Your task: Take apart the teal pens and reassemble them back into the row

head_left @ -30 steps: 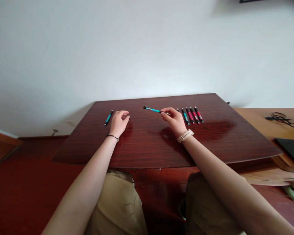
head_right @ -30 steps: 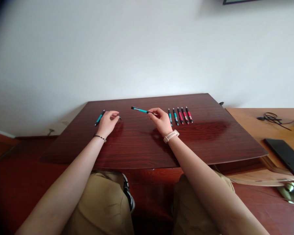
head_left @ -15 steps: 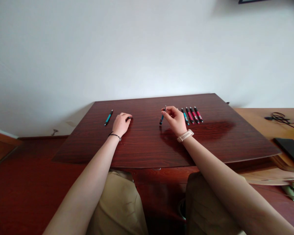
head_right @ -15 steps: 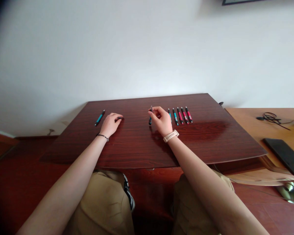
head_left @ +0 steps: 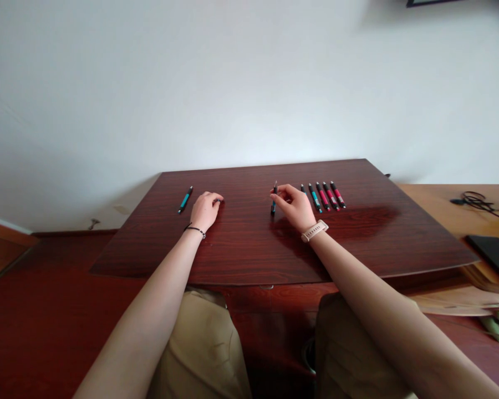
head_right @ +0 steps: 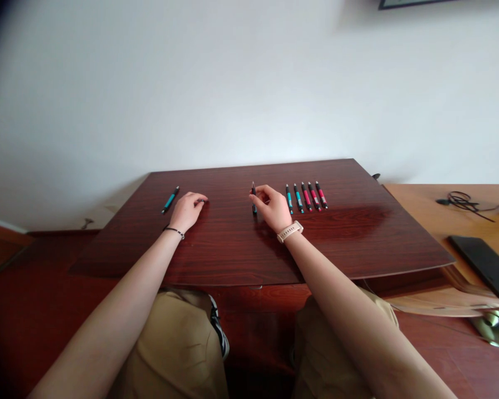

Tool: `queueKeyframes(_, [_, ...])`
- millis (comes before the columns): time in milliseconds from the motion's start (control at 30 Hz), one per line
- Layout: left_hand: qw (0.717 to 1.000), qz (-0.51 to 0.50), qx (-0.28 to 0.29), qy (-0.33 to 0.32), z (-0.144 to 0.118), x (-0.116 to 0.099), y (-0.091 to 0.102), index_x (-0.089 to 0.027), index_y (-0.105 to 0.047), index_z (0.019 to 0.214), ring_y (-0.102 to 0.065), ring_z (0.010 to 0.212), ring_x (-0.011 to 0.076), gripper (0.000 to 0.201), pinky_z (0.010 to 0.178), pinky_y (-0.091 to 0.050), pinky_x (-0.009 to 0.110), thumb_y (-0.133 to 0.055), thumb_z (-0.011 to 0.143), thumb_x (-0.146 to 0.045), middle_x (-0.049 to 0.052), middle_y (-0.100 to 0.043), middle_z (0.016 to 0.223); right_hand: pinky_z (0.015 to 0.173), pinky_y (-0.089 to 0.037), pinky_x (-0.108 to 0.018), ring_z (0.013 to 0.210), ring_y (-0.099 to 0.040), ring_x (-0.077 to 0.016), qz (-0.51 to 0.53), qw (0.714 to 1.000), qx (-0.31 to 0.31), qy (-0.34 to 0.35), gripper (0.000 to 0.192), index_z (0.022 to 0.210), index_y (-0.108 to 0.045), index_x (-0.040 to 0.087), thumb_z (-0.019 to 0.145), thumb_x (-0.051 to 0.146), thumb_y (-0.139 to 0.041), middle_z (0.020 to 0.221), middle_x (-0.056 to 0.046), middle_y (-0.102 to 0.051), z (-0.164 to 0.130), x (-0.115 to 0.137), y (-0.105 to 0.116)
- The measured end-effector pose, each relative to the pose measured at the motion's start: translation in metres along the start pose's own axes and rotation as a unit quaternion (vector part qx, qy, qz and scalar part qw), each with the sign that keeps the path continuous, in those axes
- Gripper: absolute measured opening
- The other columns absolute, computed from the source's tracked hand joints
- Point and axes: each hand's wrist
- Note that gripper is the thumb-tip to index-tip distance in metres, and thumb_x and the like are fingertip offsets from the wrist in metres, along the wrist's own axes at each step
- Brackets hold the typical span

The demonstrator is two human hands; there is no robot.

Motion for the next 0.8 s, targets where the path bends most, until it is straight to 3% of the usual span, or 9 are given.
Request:
queueKeyframes(300, [0.998, -0.068, -0.017, 0.005, -0.001, -0.002, -0.003, -0.025, -0.080, 0.096, -0.072, 0.089, 0.0248, 0.016, 0.088, -0.058, 0.039, -0.065, 0.092, -0.024, 0.008, -0.079, 0.102, 0.068, -0.043, -0.031, 0.070, -0.064, -0.0198, -0.173, 0.982, 0.071, -0.033, 0.015, 0.093, -0.078, 0.024, 0.094, 0.038, -0.072, 0.077, -0.001, -0.073, -0.002, -0.021, -0.002])
queueKeyframes(467, [0.986, -0.166, 0.005, 0.010, 0.000, -0.016, -0.010, -0.024, -0.077, 0.090, -0.073, 0.088, 0.0235, 0.012, 0.090, -0.057, 0.039, -0.070, 0.091, -0.034, 0.006, -0.080, 0.095, 0.070, -0.045, -0.033, 0.073, -0.068, -0.0220, -0.194, 0.976, 0.075, -0.054, 0.015, 0.091, -0.078, 0.024, 0.093, 0.038, -0.074, 0.080, -0.004, -0.077, -0.002, -0.021, -0.005])
queueKeyframes(533, [0.972, -0.232, 0.019, 0.009, 0.000, -0.027, -0.016, -0.022, -0.075, 0.090, -0.073, 0.086, 0.0227, 0.016, 0.087, -0.057, 0.039, -0.071, 0.092, -0.038, 0.007, -0.079, 0.091, 0.071, -0.047, -0.033, 0.073, -0.069, -0.0219, -0.151, 0.984, 0.071, -0.059, 0.023, 0.091, -0.077, 0.024, 0.096, 0.045, -0.071, 0.080, -0.004, -0.077, -0.002, -0.021, -0.007])
queueKeyframes(633, [0.930, -0.362, 0.062, 0.026, -0.001, -0.051, -0.024, -0.019, -0.072, 0.092, -0.074, 0.082, 0.0210, 0.022, 0.083, -0.058, 0.036, -0.073, 0.090, -0.041, 0.007, -0.078, 0.088, 0.072, -0.053, -0.033, 0.074, -0.071, -0.0215, -0.004, 0.994, 0.065, -0.092, 0.040, 0.092, -0.076, 0.022, 0.098, 0.059, -0.066, 0.078, -0.005, -0.077, -0.001, -0.022, -0.011])
queueKeyframes(800, [0.868, -0.481, 0.110, 0.051, -0.010, -0.090, -0.035, -0.018, -0.073, 0.102, -0.077, 0.096, 0.0235, 0.029, 0.087, -0.059, 0.037, -0.080, 0.086, -0.041, 0.011, -0.082, 0.102, 0.074, -0.059, -0.032, 0.080, -0.076, -0.0216, 0.192, 0.966, 0.017, -0.171, 0.058, 0.098, -0.076, 0.020, 0.087, 0.077, -0.072, 0.089, -0.010, -0.081, 0.000, -0.017, -0.013])
Point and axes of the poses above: each hand's wrist, its own z-axis towards the middle knuckle, its own y-axis out of the back of the hand, x = y × z
